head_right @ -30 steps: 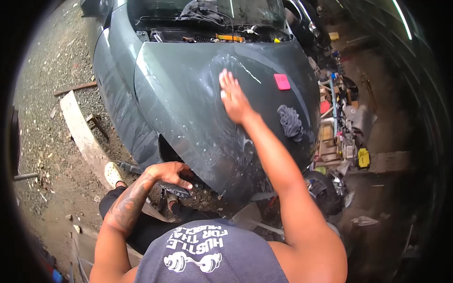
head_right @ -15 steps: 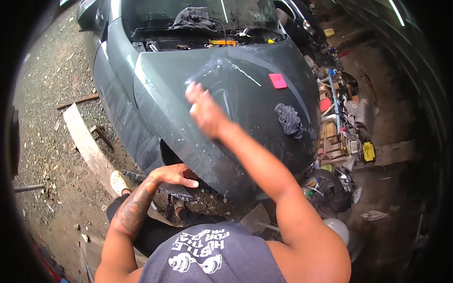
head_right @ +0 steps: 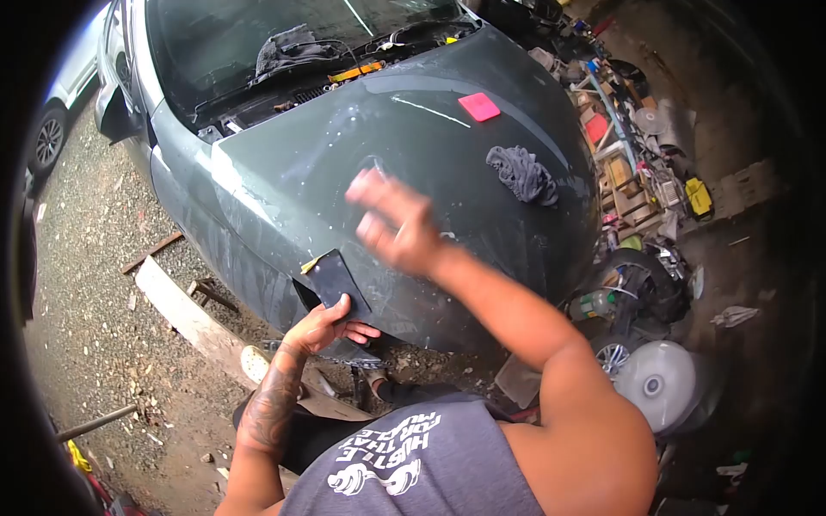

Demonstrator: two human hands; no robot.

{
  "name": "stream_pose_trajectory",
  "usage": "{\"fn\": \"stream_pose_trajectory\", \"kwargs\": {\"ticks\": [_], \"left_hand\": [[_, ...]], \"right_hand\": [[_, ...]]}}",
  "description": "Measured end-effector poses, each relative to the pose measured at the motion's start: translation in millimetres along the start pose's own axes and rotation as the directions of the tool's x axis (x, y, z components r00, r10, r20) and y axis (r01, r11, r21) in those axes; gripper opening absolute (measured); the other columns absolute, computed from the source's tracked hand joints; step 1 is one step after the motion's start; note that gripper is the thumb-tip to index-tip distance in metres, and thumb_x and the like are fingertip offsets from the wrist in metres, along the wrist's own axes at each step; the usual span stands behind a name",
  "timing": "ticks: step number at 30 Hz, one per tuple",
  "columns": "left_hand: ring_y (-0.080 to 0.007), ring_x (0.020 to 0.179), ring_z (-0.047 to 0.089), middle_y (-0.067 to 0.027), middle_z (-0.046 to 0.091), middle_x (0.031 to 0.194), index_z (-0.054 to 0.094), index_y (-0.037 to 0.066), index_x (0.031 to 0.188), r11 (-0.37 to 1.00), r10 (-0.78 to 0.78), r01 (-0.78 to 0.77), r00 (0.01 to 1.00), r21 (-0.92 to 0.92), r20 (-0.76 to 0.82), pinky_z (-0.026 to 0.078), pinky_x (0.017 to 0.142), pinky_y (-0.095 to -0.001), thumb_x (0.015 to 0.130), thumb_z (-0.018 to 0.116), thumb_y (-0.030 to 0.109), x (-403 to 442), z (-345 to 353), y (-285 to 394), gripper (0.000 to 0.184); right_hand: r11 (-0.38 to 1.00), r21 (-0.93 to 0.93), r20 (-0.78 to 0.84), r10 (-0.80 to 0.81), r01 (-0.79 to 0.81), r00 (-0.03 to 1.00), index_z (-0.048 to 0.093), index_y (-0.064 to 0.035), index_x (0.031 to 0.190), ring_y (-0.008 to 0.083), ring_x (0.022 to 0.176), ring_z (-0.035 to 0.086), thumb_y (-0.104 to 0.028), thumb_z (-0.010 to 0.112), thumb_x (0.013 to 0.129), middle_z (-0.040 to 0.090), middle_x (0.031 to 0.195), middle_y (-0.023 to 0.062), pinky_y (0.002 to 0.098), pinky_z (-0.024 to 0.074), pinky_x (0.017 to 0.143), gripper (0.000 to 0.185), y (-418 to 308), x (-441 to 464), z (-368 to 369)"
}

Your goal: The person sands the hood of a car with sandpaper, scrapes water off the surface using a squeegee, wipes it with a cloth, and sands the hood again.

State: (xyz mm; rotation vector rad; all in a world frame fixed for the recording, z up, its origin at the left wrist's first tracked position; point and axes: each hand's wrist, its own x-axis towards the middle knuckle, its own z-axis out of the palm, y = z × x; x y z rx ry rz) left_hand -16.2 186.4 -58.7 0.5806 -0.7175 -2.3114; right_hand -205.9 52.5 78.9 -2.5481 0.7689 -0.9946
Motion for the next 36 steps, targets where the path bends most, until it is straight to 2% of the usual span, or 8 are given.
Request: {"fn": "stream_pose_trajectory", "kwargs": {"ticks": [3, 6, 12, 16, 29, 32, 33, 36], "left_hand": [[-0.0405, 0.111, 0.064, -0.0239, 0.064, 0.12, 0.049, -0.005, 0.132, 0.996, -0.019, 0.025, 0.997, 0.081, -0.074, 0.054, 0.089, -0.044, 0.103, 0.046, 0.042, -5.4, -4.1, 6.3, 0.055], [-0.0383, 0.11, 0.065, -0.0247, 0.065, 0.119, 0.05, -0.007, 0.129, 0.989, -0.041, 0.046, 0.998, 0.138, -0.041, 0.055, 0.088, -0.0418, 0.103, 0.046, 0.041, -12.0, -5.3, 15.1, 0.055], [-0.0321, 0.113, 0.065, -0.0253, 0.063, 0.125, 0.051, -0.011, 0.131, 0.965, -0.153, 0.151, 0.988, 0.215, -0.008, 0.054, 0.086, -0.0342, 0.103, 0.047, 0.037, -35.7, -20.8, 25.8, 0.056], [-0.0309, 0.115, 0.064, -0.0223, 0.063, 0.126, 0.05, -0.01, 0.131, 0.946, -0.208, 0.211, 0.977, 0.246, -0.04, 0.054, 0.086, -0.034, 0.104, 0.046, 0.033, -42.6, -29.7, 19.8, 0.051], [-0.0286, 0.115, 0.065, -0.0171, 0.062, 0.13, 0.052, -0.004, 0.128, 0.926, -0.206, 0.221, 0.975, 0.306, -0.078, 0.053, 0.087, -0.035, 0.104, 0.048, 0.031, -43.1, -30.5, 19.8, 0.043], [-0.0266, 0.114, 0.065, -0.0157, 0.065, 0.125, 0.053, -0.004, 0.128, 0.931, -0.202, 0.217, 0.976, 0.294, -0.082, 0.053, 0.088, -0.0338, 0.104, 0.048, 0.032, -41.7, -33.0, 15.1, 0.043], [-0.0261, 0.114, 0.065, -0.0156, 0.066, 0.123, 0.053, -0.004, 0.128, 0.934, -0.196, 0.208, 0.978, 0.291, -0.072, 0.053, 0.088, -0.0335, 0.104, 0.049, 0.032, -40.8, -34.3, 12.4, 0.044], [-0.0255, 0.113, 0.066, -0.0152, 0.067, 0.121, 0.055, -0.004, 0.126, 0.931, -0.201, 0.217, 0.976, 0.294, -0.087, 0.053, 0.088, -0.0339, 0.104, 0.048, 0.032, -40.6, -32.4, 13.3, 0.043]], "right_hand": [[0.938, -0.102, -0.477, 0.246, -0.331, 0.844, 0.058, 0.0028, 0.123, 0.0369, 0.122, 0.054, -0.022, 0.068, 0.083, 0.058, 0.124, 0.0231, 0.0441, 0.0429, 0.104, 0.049, 141.9, 27.8, -35.7], [0.342, -0.396, -0.494, 0.703, -0.852, 0.511, 0.018, -0.0015, 0.155, 0.0438, 0.148, 0.013, -0.067, 0.059, 0.081, 0.02, 0.158, 0.0277, 0.0494, 0.0132, 0.121, 0.107, 273.7, 34.2, -77.5], [0.381, -0.451, -0.364, 0.748, -0.807, 0.556, 0.036, 0.0019, 0.147, 0.0356, 0.125, 0.056, -0.05, 0.078, 0.069, 0.058, 0.132, 0.0238, 0.0398, 0.0454, 0.104, 0.102, 283.0, 78.3, -89.4], [0.252, -0.286, -0.353, 0.869, -0.924, 0.347, 0.052, 0.0052, 0.136, 0.0304, 0.132, 0.051, -0.047, 0.088, 0.059, 0.053, 0.14, 0.0233, 0.0356, 0.0421, 0.108, 0.1, 292.4, 87.9, -112.5], [0.204, -0.131, -0.223, 0.948, -0.97, 0.229, 0.04, 0.0095, 0.141, 0.0338, 0.126, 0.056, -0.038, 0.092, 0.059, 0.054, 0.137, 0.0252, 0.0393, 0.046, 0.102, 0.108, 301.1, 125.1, -119.7], [0.201, -0.181, -0.286, 0.926, -0.963, 0.247, 0.034, 0.0123, 0.142, 0.0329, 0.119, 0.061, -0.032, 0.095, 0.057, 0.053, 0.139, 0.0235, 0.0421, 0.0505, 0.099, 0.114, 414.0, 116.9, -111.2], [0.158, 0.015, -0.113, 0.981, -0.987, 0.156, 0.045, 0.0126, 0.136, 0.0317, 0.113, 0.064, -0.019, 0.094, 0.057, 0.057, 0.133, 0.0233, 0.0448, 0.0538, 0.093, 0.098, 373.8, 126.2, -112.9], [0.219, -0.156, -0.144, 0.959, -0.963, 0.242, 0.06, 0.012, 0.119, 0.0282, 0.101, 0.067, -0.01, 0.09, 0.059, 0.064, 0.118, 0.0204, 0.0425, 0.057, 0.077, 0.071, 333.7, 134.3, -113.6]]}}
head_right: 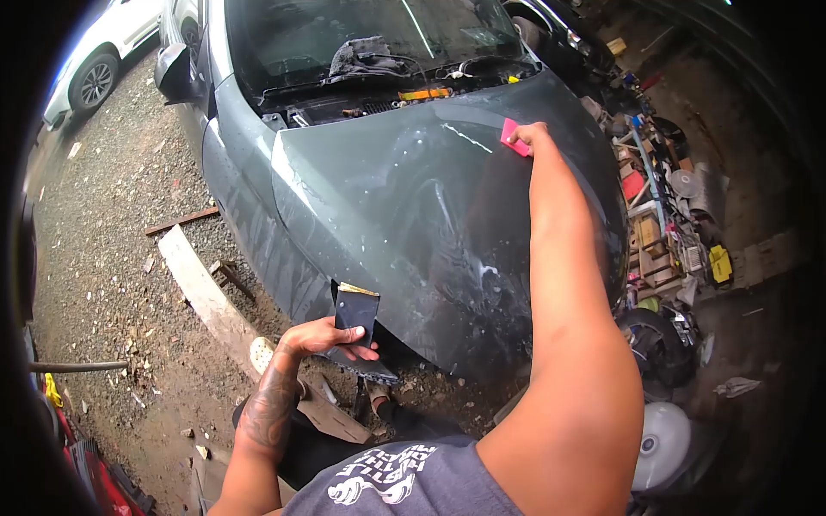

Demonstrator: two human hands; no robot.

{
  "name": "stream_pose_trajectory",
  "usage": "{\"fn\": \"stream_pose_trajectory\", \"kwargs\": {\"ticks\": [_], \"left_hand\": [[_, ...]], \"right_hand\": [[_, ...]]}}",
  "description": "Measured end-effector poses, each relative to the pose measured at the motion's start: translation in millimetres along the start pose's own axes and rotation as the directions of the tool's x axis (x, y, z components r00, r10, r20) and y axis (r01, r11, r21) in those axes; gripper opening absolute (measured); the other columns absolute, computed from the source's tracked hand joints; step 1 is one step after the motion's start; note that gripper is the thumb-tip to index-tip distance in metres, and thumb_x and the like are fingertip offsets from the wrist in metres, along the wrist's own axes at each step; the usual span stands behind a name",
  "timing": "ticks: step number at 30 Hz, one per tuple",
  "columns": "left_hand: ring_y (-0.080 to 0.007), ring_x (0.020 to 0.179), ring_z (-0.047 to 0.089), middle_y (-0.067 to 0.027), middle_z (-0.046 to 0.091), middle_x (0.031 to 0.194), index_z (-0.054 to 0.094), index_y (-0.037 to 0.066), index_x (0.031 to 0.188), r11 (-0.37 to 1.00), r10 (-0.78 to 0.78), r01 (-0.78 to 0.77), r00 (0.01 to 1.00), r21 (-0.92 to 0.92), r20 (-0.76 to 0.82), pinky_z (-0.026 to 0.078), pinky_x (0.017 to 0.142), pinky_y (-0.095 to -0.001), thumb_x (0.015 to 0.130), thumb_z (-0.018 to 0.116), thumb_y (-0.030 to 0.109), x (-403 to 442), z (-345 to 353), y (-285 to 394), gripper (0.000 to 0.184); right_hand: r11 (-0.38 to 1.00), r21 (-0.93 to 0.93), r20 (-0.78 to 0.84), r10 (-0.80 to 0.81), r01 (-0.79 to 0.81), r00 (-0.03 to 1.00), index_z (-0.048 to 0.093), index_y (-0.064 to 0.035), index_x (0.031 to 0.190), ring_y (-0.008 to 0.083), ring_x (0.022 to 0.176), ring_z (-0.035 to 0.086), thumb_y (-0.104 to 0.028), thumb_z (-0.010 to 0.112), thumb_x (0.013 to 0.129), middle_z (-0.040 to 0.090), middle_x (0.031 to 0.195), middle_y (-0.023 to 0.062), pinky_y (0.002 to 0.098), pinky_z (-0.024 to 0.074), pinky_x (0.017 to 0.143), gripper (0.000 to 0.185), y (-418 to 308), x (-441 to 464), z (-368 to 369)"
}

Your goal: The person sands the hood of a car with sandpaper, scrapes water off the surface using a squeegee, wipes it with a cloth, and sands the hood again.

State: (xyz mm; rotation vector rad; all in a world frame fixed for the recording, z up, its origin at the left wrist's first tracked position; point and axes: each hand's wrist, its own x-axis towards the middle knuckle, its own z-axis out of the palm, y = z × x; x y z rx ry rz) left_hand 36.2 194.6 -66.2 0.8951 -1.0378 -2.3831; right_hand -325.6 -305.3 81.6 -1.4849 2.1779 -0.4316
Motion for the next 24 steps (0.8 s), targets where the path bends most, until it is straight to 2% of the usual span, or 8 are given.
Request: {"fn": "stream_pose_trajectory", "kwargs": {"ticks": [5, 7, 8, 11, 12, 17, 21, 24], "left_hand": [[-0.0249, 0.113, 0.066, -0.0148, 0.067, 0.12, 0.057, -0.005, 0.125, 0.999, -0.005, 0.005, 1.0, 0.043, -0.004, 0.053, 0.089, -0.0337, 0.104, 0.048, 0.032, 1.2, -3.9, 3.7, 0.043], [-0.0241, 0.113, 0.066, -0.0148, 0.068, 0.119, 0.057, -0.006, 0.124, 0.999, -0.013, 0.013, 1.0, 0.039, 0.013, 0.053, 0.088, -0.0329, 0.105, 0.047, 0.032, 2.5, -5.0, 2.2, 0.044], [-0.0241, 0.113, 0.066, -0.0148, 0.068, 0.119, 0.057, -0.006, 0.124, 0.999, -0.017, 0.016, 1.0, 0.032, 0.014, 0.053, 0.088, -0.0329, 0.105, 0.047, 0.032, 3.5, -5.3, 1.8, 0.044], [-0.0235, 0.113, 0.066, -0.0151, 0.068, 0.119, 0.057, -0.007, 0.123, 0.998, -0.014, 0.013, 1.0, 0.061, 0.012, 0.053, 0.09, -0.0328, 0.105, 0.047, 0.033, 6.3, -6.7, 4.9, 0.045], [-0.0235, 0.113, 0.066, -0.0151, 0.068, 0.119, 0.057, -0.006, 0.123, 0.998, -0.012, 0.011, 1.0, 0.063, 0.021, 0.053, 0.091, -0.033, 0.105, 0.046, 0.033, 8.1, -7.6, 4.3, 0.045], [-0.0241, 0.112, 0.066, -0.0147, 0.066, 0.122, 0.056, -0.005, 0.124, 0.997, 0.0, 0.001, 1.0, 0.079, -0.005, 0.053, 0.093, -0.0342, 0.105, 0.046, 0.033, 11.5, -6.9, 9.2, 0.044], [-0.0231, 0.112, 0.066, -0.0139, 0.067, 0.121, 0.057, -0.004, 0.124, 0.996, -0.015, 0.011, 0.999, 0.09, 0.037, 0.053, 0.09, -0.0329, 0.105, 0.046, 0.035, 17.2, -9.9, 5.0, 0.045], [-0.0224, 0.112, 0.066, -0.0141, 0.069, 0.118, 0.058, -0.004, 0.123, 0.991, -0.04, 0.035, 0.999, 0.129, 0.034, 0.053, 0.089, -0.032, 0.105, 0.046, 0.033, 21.3, -4.5, 12.4, 0.043]], "right_hand": [[0.985, 0.17, 0.003, 0.002, -0.003, 1.0, 0.067, 0.0047, 0.092, 0.0193, 0.068, 0.061, -0.001, 0.081, 0.061, 0.064, 0.084, 0.0078, 0.0278, 0.0414, 0.055, 0.034, 4.5, -26.7, -14.0], [0.981, 0.173, -0.025, -0.082, 0.085, 0.996, 0.068, 0.005, 0.094, 0.0193, 0.072, 0.063, 0.001, 0.078, 0.062, 0.067, 0.085, 0.0079, 0.0288, 0.046, 0.059, 0.033, 0.5, -15.1, -15.7], [0.865, 0.405, -0.016, -0.318, 0.297, 0.948, 0.069, 0.0062, 0.094, 0.0227, 0.079, 0.07, -0.001, 0.078, 0.064, 0.071, 0.089, 0.014, 0.0364, 0.0528, 0.065, 0.033, 0.0, -9.9, -7.9], [0.652, -0.409, -0.108, -0.73, 0.639, 0.675, 0.07, -0.0059, 0.107, 0.0342, 0.098, 0.068, -0.016, 0.061, 0.085, 0.07, 0.104, 0.0185, 0.0422, 0.0534, 0.087, 0.026, -47.1, -73.9, 4.8], [0.538, -0.468, -0.022, -0.8, 0.701, 0.6, 0.069, -0.0066, 0.108, 0.0362, 0.103, 0.065, -0.018, 0.059, 0.087, 0.069, 0.107, 0.0195, 0.043, 0.0514, 0.09, 0.026, -53.4, -73.1, 19.9], [0.357, -0.558, 0.019, -0.897, 0.749, 0.441, 0.068, -0.0044, 0.107, 0.0356, 0.103, 0.061, -0.018, 0.057, 0.09, 0.066, 0.107, 0.017, 0.0465, 0.0493, 0.09, 0.024, -55.3, -137.2, 97.0], [0.057, -0.475, 0.04, -0.995, 0.878, 0.087, 0.064, -0.0043, 0.1, 0.0317, 0.086, 0.058, -0.013, 0.056, 0.086, 0.061, 0.09, 0.0135, 0.0435, 0.0493, 0.075, 0.018, -16.8, -270.6, 110.3], [0.093, -0.359, 0.115, -0.983, 0.929, 0.142, 0.063, -0.0019, 0.1, 0.0314, 0.088, 0.059, -0.012, 0.056, 0.089, 0.061, 0.091, 0.013, 0.0428, 0.0499, 0.076, 0.017, 5.2, -361.5, 105.9]]}}
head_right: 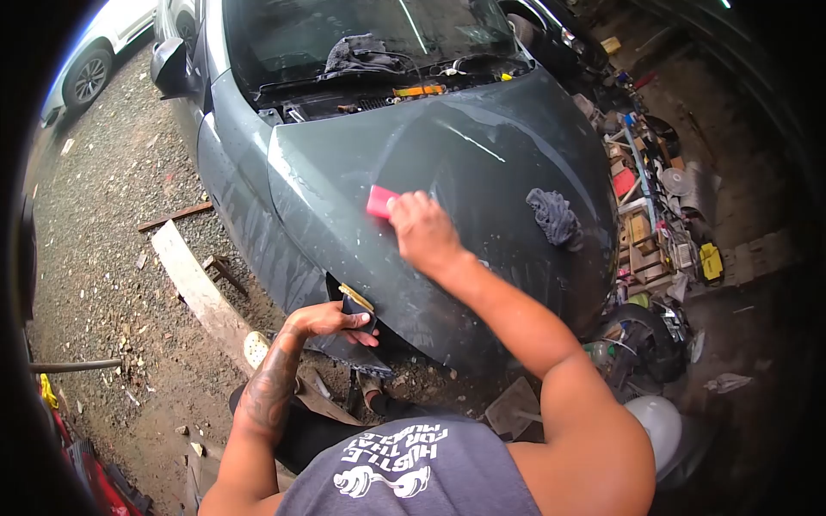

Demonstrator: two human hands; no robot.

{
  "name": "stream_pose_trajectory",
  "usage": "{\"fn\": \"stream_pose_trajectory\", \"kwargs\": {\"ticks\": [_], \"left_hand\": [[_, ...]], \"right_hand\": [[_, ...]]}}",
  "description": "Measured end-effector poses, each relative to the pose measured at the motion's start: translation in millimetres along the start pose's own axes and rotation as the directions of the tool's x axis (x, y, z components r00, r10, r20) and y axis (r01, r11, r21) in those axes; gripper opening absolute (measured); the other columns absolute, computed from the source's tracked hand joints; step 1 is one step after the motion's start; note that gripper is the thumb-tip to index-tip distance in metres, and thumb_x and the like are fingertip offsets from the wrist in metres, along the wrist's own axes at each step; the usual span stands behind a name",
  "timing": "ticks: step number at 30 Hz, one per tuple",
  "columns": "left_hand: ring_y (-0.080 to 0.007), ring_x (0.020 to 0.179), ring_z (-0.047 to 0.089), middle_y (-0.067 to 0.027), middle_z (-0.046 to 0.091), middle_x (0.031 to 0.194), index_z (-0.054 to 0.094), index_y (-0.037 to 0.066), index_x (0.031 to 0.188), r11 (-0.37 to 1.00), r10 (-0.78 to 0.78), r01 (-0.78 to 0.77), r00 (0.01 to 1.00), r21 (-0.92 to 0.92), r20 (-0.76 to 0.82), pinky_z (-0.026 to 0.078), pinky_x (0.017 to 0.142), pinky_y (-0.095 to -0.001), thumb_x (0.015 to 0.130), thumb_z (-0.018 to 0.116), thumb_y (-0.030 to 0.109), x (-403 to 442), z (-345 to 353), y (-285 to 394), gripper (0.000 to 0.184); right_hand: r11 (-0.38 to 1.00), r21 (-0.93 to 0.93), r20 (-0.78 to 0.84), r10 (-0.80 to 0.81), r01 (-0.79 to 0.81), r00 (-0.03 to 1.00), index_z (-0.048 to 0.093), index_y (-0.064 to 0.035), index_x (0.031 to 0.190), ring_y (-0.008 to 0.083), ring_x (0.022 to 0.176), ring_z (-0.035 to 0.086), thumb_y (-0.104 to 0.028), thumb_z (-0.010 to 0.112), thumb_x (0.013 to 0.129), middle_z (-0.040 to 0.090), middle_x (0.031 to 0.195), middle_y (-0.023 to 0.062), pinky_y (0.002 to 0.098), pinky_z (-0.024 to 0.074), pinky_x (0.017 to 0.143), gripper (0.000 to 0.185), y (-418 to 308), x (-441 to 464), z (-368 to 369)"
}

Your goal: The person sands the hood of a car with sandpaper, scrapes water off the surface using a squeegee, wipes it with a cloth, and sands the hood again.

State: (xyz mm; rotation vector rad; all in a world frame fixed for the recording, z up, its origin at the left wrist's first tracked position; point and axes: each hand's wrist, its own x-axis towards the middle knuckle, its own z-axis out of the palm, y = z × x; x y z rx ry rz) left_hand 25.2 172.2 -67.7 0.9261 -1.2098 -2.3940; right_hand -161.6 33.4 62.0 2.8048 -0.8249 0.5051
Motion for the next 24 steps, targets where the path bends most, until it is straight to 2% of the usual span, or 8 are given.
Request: {"fn": "stream_pose_trajectory", "kwargs": {"ticks": [8, 10, 12, 15, 17, 20, 23, 24], "left_hand": [[-0.0236, 0.109, 0.068, -0.0172, 0.07, 0.115, 0.057, -0.005, 0.125, 0.996, -0.009, -0.003, 0.992, 0.094, 0.129, 0.055, 0.089, -0.0341, 0.106, 0.044, 0.035, 27.2, -5.6, -11.9, 0.047], [-0.0246, 0.104, 0.069, -0.0182, 0.07, 0.114, 0.056, -0.005, 0.127, 0.994, -0.04, 0.026, 0.992, 0.11, 0.122, 0.055, 0.089, -0.0353, 0.105, 0.041, 0.044, 23.3, -1.9, -15.0, 0.056], [-0.0225, 0.099, 0.07, -0.0149, 0.072, 0.109, 0.051, -0.004, 0.134, 0.973, -0.075, 0.053, 0.993, 0.225, 0.092, 0.056, 0.086, -0.0341, 0.106, 0.035, 0.04, 22.7, 0.3, -18.7, 0.054], [-0.0212, 0.092, 0.071, -0.0133, 0.074, 0.099, 0.067, -0.001, 0.116, 0.913, -0.099, 0.108, 0.994, 0.393, -0.043, 0.058, 0.078, -0.0333, 0.104, 0.043, 0.039, 15.6, 9.2, -22.6, 0.047], [-0.0201, 0.086, 0.071, -0.009, 0.075, 0.095, 0.074, 0.002, 0.099, 0.831, -0.08, 0.125, 0.991, 0.542, -0.106, 0.058, 0.073, -0.0336, 0.101, 0.046, 0.037, -0.6, 13.7, -18.5, 0.045], [-0.0236, 0.081, 0.071, -0.0087, 0.075, 0.088, 0.075, 0.002, 0.088, 0.76, -0.087, 0.186, 0.979, 0.622, -0.187, 0.056, 0.07, -0.0377, 0.091, 0.062, 0.027, -2.9, 9.6, -22.0, 0.028], [-0.0299, 0.083, 0.071, -0.0137, 0.074, 0.09, 0.074, 0.001, 0.089, 0.669, -0.04, 0.176, 0.979, 0.722, -0.201, 0.055, 0.07, -0.0428, 0.076, 0.074, 0.012, -16.2, 15.2, -19.6, 0.017], [-0.0288, 0.09, 0.071, -0.0139, 0.074, 0.095, 0.074, 0.002, 0.095, 0.666, -0.029, 0.19, 0.973, 0.721, -0.229, 0.055, 0.077, -0.0417, 0.081, 0.061, 0.013, -19.7, 19.1, -18.8, 0.022]], "right_hand": [[0.921, 0.348, 0.204, 0.105, -0.172, 0.973, 0.064, 0.0038, 0.106, 0.0385, 0.089, 0.063, -0.013, 0.058, 0.094, 0.066, 0.098, 0.0211, 0.0431, 0.0514, 0.082, 0.021, -36.8, -8.9, -71.0], [0.813, 0.332, 0.199, 0.436, -0.479, 0.878, 0.06, 0.0069, 0.121, 0.0285, 0.101, 0.065, -0.019, 0.056, 0.098, 0.067, 0.113, 0.0218, 0.0365, 0.0496, 0.09, 0.034, -12.2, -21.6, -89.2], [0.848, 0.302, -0.045, 0.469, -0.436, 0.882, 0.056, 0.006, 0.13, 0.0219, 0.107, 0.062, -0.015, 0.053, 0.098, 0.063, 0.124, 0.0153, 0.032, 0.047, 0.095, 0.038, 75.7, -53.0, -81.3], [0.51, 0.626, -0.114, 0.808, -0.59, 0.577, 0.057, 0.0036, 0.128, 0.0237, 0.103, 0.064, -0.008, 0.048, 0.094, 0.065, 0.116, 0.0124, 0.0364, 0.0491, 0.093, 0.037, 207.0, -109.9, -76.7], [0.325, 0.577, -0.051, 0.93, -0.749, 0.364, 0.061, 0.0015, 0.121, 0.0234, 0.096, 0.066, -0.011, 0.048, 0.092, 0.066, 0.11, 0.0113, 0.0361, 0.0521, 0.086, 0.034, 284.4, -147.8, -74.9], [0.288, 0.527, -0.17, 0.958, -0.8, 0.233, 0.067, 0.0016, 0.106, 0.0227, 0.089, 0.067, -0.013, 0.048, 0.088, 0.067, 0.102, 0.0084, 0.0352, 0.0532, 0.079, 0.03, 333.8, -160.6, -49.7], [0.343, 0.376, -0.181, 0.938, -0.861, 0.295, 0.07, 0.0028, 0.105, 0.0217, 0.087, 0.066, -0.02, 0.06, 0.084, 0.068, 0.1, 0.0084, 0.037, 0.0528, 0.079, 0.032, 297.0, -133.8, -40.6], [0.413, -0.021, -0.254, 0.878, -0.91, 0.404, 0.07, -0.0001, 0.108, 0.0246, 0.094, 0.066, -0.028, 0.061, 0.086, 0.07, 0.103, 0.011, 0.0379, 0.0517, 0.085, 0.037, 311.1, -138.1, -39.8]]}}
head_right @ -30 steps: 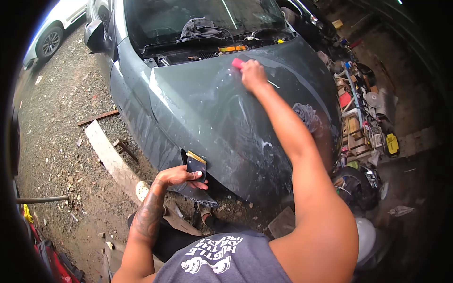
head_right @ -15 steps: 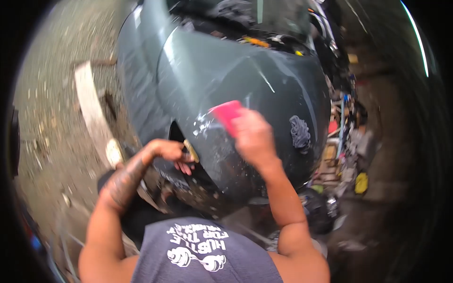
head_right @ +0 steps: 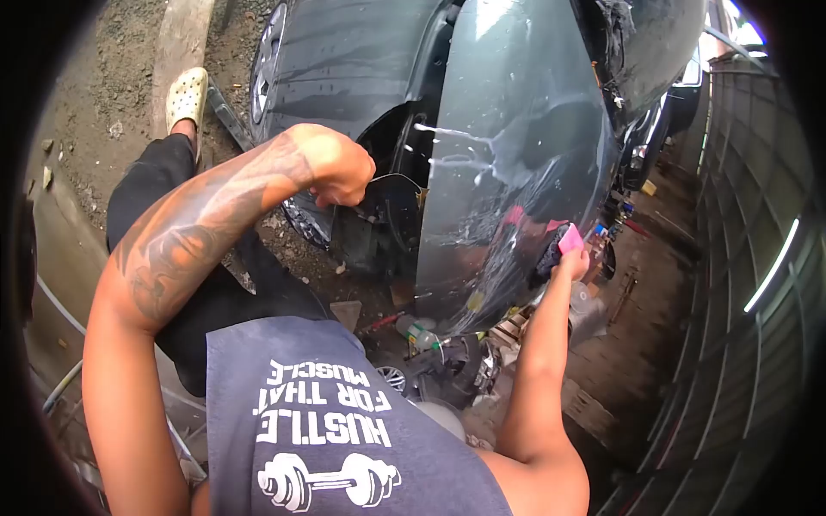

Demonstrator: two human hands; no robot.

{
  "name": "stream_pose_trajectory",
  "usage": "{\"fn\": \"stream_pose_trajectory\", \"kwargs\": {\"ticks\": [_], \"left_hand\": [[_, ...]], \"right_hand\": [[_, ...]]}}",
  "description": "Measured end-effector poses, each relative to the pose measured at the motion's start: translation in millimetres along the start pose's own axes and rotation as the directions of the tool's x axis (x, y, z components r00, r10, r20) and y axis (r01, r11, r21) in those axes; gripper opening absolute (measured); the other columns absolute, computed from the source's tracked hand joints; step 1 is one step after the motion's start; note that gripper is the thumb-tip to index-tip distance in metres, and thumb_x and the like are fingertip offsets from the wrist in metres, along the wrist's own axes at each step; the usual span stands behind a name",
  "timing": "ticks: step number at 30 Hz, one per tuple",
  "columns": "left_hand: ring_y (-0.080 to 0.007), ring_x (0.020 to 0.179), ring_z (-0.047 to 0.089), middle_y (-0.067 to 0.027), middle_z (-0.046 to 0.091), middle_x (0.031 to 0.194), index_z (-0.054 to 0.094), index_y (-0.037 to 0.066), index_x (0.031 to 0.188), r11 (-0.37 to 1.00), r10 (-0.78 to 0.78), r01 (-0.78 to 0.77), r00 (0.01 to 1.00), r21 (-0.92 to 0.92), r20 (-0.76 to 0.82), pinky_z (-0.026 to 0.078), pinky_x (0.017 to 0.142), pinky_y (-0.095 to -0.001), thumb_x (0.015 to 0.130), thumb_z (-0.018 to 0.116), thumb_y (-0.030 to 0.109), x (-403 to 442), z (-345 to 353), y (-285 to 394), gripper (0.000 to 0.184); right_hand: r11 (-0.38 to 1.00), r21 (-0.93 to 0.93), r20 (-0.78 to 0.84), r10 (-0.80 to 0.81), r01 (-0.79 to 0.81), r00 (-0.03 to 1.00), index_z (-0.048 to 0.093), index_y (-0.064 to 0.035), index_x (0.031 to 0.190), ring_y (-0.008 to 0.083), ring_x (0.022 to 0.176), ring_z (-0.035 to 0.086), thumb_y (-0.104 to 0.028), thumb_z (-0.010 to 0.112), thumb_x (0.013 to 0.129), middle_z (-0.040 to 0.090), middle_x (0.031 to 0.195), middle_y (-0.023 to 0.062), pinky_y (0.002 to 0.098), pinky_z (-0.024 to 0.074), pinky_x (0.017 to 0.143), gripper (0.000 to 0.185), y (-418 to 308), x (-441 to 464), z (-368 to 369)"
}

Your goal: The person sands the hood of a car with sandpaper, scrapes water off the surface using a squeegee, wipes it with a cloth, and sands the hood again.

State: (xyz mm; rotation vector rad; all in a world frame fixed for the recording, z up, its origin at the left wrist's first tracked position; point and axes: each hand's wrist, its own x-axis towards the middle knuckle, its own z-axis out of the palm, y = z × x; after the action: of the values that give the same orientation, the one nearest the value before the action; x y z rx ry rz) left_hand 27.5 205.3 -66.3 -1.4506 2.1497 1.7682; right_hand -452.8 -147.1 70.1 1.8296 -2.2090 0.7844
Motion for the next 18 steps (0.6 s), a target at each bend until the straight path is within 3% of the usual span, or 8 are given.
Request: {"fn": "stream_pose_trajectory", "kwargs": {"ticks": [1, 7, 9, 11, 12, 15, 17, 18], "left_hand": [[-0.0277, 0.097, 0.07, -0.0142, 0.074, 0.101, 0.074, 0.004, 0.101, 1.0, -0.012, 0.012, 1.0, 0.005, -0.026, 0.054, 0.084, -0.0406, 0.085, 0.049, 0.013, -14.4, -0.7, 7.0, 0.031], [-0.0299, 0.088, 0.07, -0.0131, 0.073, 0.094, 0.075, 0.007, 0.099, 0.994, 0.048, -0.034, 0.99, 0.104, -0.134, 0.054, 0.075, -0.0412, 0.082, 0.057, 0.015, -10.2, 15.3, 0.7, 0.026], [-0.0299, 0.078, 0.07, -0.0141, 0.073, 0.085, 0.074, 0.005, 0.091, 0.991, 0.022, -0.043, 0.986, -0.127, -0.167, 0.053, 0.067, -0.0423, 0.083, 0.057, 0.016, 5.6, 22.1, -14.8, 0.021], [-0.0406, 0.08, 0.067, -0.0225, 0.069, 0.081, 0.072, 0.001, 0.089, 0.995, 0.081, -0.088, 0.985, -0.041, -0.153, 0.053, 0.071, -0.0467, 0.091, 0.058, 0.029, -0.2, 16.9, -21.1, 0.032], [-0.0396, 0.079, 0.067, -0.0216, 0.07, 0.081, 0.072, 0.001, 0.088, 0.998, 0.052, -0.057, 0.98, -0.022, -0.192, 0.053, 0.07, -0.046, 0.091, 0.058, 0.03, -6.3, 17.0, -20.0, 0.032], [-0.031, 0.075, 0.069, -0.0147, 0.073, 0.083, 0.072, 0.004, 0.085, 1.0, -0.001, -0.003, 0.986, -0.027, -0.167, 0.052, 0.067, -0.0441, 0.091, 0.059, 0.029, -15.9, 16.0, -14.5, 0.029], [-0.0284, 0.082, 0.07, -0.0123, 0.074, 0.082, 0.073, 0.008, 0.098, 0.974, -0.039, 0.021, 0.996, -0.225, -0.074, 0.053, 0.076, -0.0409, 0.093, 0.058, 0.033, -17.0, 20.6, -18.3, 0.029], [-0.0258, 0.087, 0.069, -0.0093, 0.074, 0.09, 0.071, 0.013, 0.108, 0.982, -0.127, 0.127, 0.992, -0.138, 0.009, 0.052, 0.08, -0.0382, 0.091, 0.06, 0.033, -19.0, 16.4, -13.0, 0.028]], "right_hand": [[1.0, -0.009, -0.006, -0.003, 0.003, 1.0, 0.07, -0.0001, 0.108, 0.0246, 0.094, 0.066, -0.028, 0.061, 0.086, 0.07, 0.103, 0.011, 0.0379, 0.0517, 0.085, 0.037, -8.8, -8.2, -1.6], [0.968, -0.248, -0.035, -0.045, 0.035, 0.998, 0.071, -0.0017, 0.108, 0.0334, 0.102, 0.067, -0.031, 0.06, 0.081, 0.072, 0.106, 0.0165, 0.0407, 0.048, 0.092, 0.041, -32.3, -30.1, -3.1], [0.996, -0.093, 0.104, 0.009, 0.001, 0.995, 0.069, 0.001, 0.113, 0.0248, 0.103, 0.066, -0.04, 0.073, 0.08, 0.071, 0.109, 0.0146, 0.0363, 0.0501, 0.09, 0.053, -11.3, -6.7, -2.0], [0.988, -0.093, 0.062, -0.118, 0.124, 0.991, 0.065, 0.0051, 0.116, 0.0222, 0.101, 0.065, -0.036, 0.076, 0.081, 0.07, 0.108, 0.015, 0.0341, 0.0499, 0.088, 0.056, 33.4, 29.9, 11.7], [0.991, -0.063, -0.012, -0.117, 0.116, 0.993, 0.061, 0.0071, 0.12, 0.0204, 0.097, 0.065, -0.032, 0.078, 0.081, 0.069, 0.108, 0.013, 0.0329, 0.0498, 0.087, 0.058, 16.5, 6.4, 5.5], [0.938, 0.346, 0.232, -0.089, 0.003, 0.969, 0.063, 0.0038, 0.116, 0.0148, 0.092, 0.064, -0.022, 0.074, 0.087, 0.069, 0.103, 0.0076, 0.0302, 0.0502, 0.086, 0.041, 26.9, 3.8, -1.3], [0.857, 0.515, 0.32, -0.187, -0.005, 0.929, 0.064, 0.0016, 0.113, 0.0132, 0.091, 0.064, -0.016, 0.071, 0.089, 0.069, 0.101, 0.0062, 0.0294, 0.0503, 0.085, 0.031, 14.6, -13.4, -11.3], [0.859, 0.512, 0.293, -0.165, -0.008, 0.942, 0.065, 0.0007, 0.112, 0.0127, 0.09, 0.064, -0.015, 0.07, 0.089, 0.07, 0.101, 0.0052, 0.0284, 0.0509, 0.083, 0.028, 10.7, -18.7, -11.9]]}}
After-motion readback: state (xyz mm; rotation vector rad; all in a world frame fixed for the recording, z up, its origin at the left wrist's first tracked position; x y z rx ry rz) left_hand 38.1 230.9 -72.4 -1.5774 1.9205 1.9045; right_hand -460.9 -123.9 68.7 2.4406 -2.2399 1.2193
